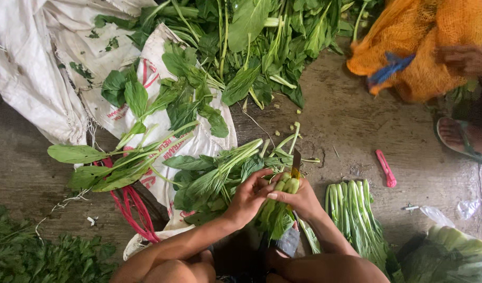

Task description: The person sits on the floor trimming root ends and outer leaves from bunches of leafy green vegetables with a small knife, gathering trimmed stalks in one hand, then stands and packs the trimmed bunches into a woven sack alongside other workers.

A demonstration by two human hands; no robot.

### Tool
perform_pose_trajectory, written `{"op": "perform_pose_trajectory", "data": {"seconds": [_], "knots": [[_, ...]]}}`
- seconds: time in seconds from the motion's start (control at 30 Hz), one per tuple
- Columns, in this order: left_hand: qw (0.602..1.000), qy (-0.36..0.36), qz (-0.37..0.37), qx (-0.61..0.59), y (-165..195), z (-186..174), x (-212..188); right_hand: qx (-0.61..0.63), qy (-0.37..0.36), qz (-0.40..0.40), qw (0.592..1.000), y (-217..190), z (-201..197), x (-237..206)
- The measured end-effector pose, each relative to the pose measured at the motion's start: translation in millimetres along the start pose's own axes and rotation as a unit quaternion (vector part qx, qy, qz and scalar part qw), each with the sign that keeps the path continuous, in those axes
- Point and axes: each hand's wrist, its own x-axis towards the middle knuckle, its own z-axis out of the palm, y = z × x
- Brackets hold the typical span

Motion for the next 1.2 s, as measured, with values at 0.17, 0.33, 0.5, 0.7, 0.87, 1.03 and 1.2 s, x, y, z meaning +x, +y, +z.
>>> {"op": "perform_pose_trajectory", "data": {"seconds": [0.17, 0.33, 0.5, 0.7, 0.87, 1.03, 1.2], "knots": [[0.998, -0.011, 0.024, -0.057, -18, 1, 4, -0.005, 0.005, 0.025, 1.0, -2, -6, -3], [0.948, 0.037, 0.037, 0.313, -26, -30, 48, -0.087, 0.075, 0.015, 0.993, -14, -24, -16], [0.77, 0.061, 0.141, 0.619, -41, -80, 109, -0.198, 0.115, -0.027, 0.973, -38, -36, -37], [0.757, 0.021, 0.097, 0.646, -40, -102, 131, -0.275, 0.174, -0.033, 0.945, -65, -38, -48], [0.897, 0.005, 0.177, 0.405, -4, -102, 119, -0.335, 0.182, -0.041, 0.923, -75, -38, -44], [0.95, 0.001, 0.079, 0.303, 64, -81, 81, -0.387, 0.177, -0.031, 0.905, -83, -21, -36], [0.985, -0.1, 0.083, 0.118, 110, -56, 48, -0.434, 0.139, -0.091, 0.885, -104, 2, -30]]}}
